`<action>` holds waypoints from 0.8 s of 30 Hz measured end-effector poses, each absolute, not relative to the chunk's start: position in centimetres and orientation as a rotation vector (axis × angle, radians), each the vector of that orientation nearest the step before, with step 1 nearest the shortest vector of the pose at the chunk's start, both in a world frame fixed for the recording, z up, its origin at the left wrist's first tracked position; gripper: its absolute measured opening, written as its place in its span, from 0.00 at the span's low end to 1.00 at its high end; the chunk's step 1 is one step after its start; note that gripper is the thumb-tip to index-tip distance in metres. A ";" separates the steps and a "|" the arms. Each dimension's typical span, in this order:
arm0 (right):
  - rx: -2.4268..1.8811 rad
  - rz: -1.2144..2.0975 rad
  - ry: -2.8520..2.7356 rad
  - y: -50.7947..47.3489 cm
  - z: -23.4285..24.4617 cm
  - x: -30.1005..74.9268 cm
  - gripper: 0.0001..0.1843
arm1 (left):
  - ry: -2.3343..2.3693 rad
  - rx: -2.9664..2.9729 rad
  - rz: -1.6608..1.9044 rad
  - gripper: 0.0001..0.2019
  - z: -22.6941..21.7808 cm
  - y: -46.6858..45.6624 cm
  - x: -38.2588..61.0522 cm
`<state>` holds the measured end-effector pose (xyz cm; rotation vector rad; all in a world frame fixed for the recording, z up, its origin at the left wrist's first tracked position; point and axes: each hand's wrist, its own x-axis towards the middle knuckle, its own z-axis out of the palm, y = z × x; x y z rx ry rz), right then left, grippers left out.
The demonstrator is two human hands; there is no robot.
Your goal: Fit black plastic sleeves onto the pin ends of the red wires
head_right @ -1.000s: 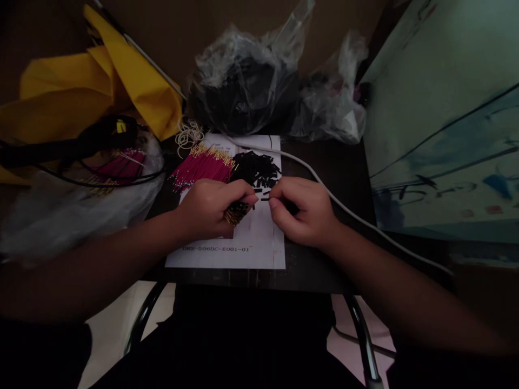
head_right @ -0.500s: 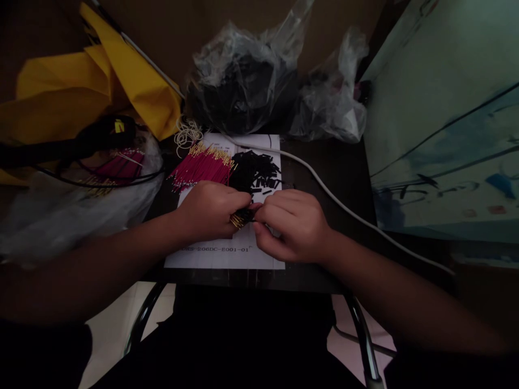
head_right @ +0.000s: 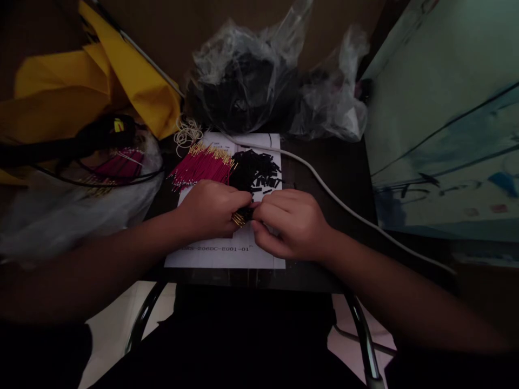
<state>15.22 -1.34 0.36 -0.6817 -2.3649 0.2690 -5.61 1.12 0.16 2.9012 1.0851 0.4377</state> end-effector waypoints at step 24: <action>-0.752 0.686 -2.309 0.3 -0.5 15.2 0.15 | 1.010 2.973 0.279 0.16 0.3 1.2 -5.5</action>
